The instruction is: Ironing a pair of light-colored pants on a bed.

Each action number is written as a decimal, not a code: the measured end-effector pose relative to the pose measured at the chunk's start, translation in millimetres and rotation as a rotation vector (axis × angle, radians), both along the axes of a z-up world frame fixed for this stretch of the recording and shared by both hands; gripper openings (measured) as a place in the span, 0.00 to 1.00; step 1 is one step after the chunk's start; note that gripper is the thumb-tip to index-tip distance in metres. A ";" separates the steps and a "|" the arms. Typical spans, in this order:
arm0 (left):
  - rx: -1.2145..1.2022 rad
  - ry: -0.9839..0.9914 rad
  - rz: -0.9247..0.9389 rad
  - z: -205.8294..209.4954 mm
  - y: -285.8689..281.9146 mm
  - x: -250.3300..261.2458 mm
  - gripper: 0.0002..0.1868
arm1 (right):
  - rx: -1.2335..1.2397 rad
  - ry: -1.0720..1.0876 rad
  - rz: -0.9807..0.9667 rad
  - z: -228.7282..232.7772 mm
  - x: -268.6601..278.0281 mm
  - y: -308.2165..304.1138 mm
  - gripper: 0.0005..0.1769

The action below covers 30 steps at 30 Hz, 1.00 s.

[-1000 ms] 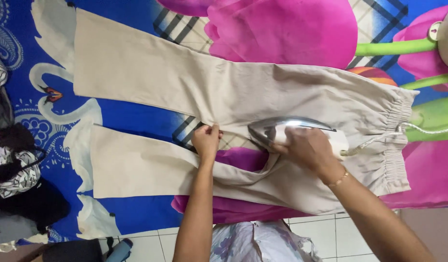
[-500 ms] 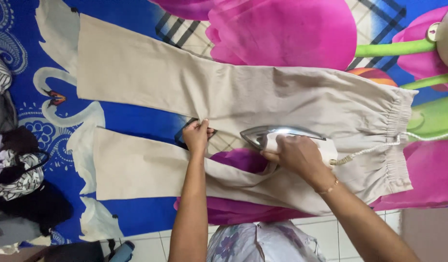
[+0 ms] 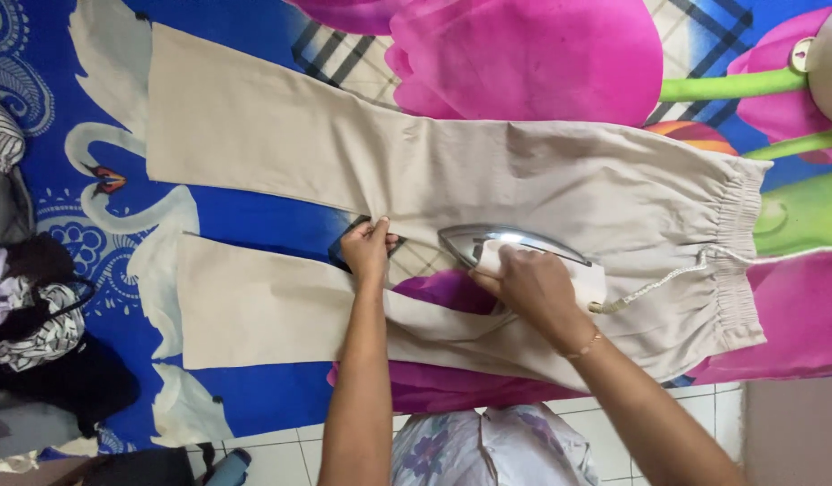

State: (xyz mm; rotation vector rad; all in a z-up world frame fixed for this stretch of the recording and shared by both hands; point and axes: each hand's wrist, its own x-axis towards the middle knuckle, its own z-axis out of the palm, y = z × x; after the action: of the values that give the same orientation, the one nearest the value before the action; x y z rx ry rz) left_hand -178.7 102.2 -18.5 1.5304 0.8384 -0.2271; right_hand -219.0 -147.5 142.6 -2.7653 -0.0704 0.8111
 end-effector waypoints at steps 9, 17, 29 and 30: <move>-0.088 -0.045 0.038 -4.8 3.4 -5.2 0.13 | -0.115 -0.178 -0.051 8.1 -10.5 -48.7 0.33; -0.014 0.109 -0.141 -3.8 4.5 4.2 0.12 | -0.061 -0.128 0.094 9.8 -22.7 -40.0 0.31; -0.020 -0.011 -0.011 -4.3 19.5 13.8 0.10 | -0.019 -0.196 0.110 5.5 -15.1 -27.0 0.31; 0.039 0.002 -0.032 -2.4 21.8 12.9 0.10 | -0.070 -0.098 0.100 9.3 -19.6 -34.2 0.31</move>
State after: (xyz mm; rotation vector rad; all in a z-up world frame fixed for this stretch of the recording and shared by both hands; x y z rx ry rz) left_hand -165.8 124.0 -20.8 1.5809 0.8246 -0.2376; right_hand -238.6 -181.7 151.8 -2.8870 -0.2045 0.7146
